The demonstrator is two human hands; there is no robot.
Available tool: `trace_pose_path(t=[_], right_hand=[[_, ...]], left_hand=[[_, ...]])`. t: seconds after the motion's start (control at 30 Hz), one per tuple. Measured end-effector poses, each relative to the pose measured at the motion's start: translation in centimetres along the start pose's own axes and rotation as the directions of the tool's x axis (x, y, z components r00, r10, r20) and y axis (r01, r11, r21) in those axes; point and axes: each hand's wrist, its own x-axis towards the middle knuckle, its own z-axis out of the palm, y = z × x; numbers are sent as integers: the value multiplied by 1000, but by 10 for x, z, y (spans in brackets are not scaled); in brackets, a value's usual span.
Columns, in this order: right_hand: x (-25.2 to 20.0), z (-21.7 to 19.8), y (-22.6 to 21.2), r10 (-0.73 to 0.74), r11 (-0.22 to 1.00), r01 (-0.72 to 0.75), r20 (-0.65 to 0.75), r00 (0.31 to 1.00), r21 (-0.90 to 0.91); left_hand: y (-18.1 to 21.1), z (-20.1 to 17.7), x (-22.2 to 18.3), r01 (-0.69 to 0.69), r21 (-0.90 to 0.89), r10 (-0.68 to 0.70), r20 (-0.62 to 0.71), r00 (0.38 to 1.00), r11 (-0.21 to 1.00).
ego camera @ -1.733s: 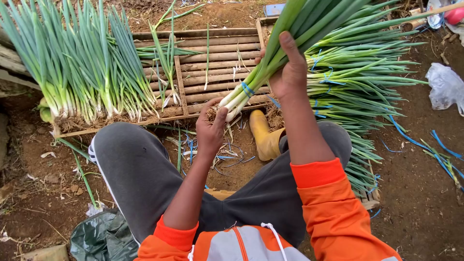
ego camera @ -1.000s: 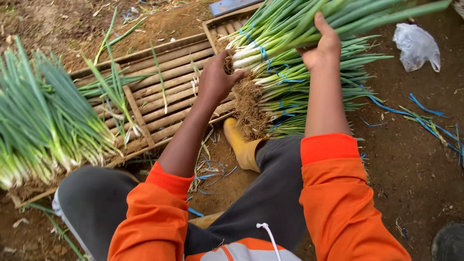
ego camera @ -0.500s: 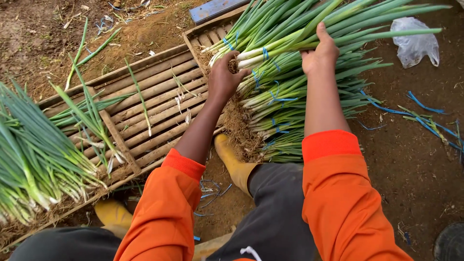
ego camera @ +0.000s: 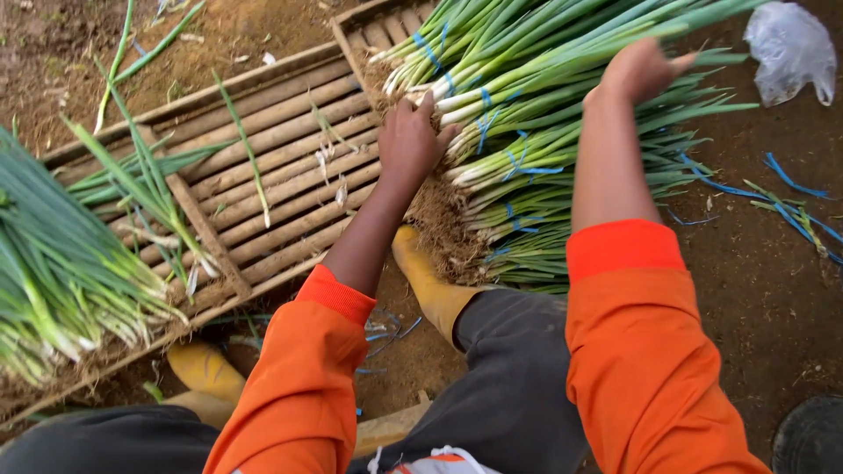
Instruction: Bundling harvested green onions and tying them with blue plastic string
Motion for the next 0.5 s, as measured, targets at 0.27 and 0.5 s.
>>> trace_pose_path(t=[0.27,0.5], right_hand=[[53,21,-1,-554,810,559,-83,828,174],[-51,22,-39,-757,644,750,-17,653,153]], left_hand=[[-141,2,-155,148,-448,-261,-203,944,882],[-259,50,-370,676,-438,-805,-311,505,593]])
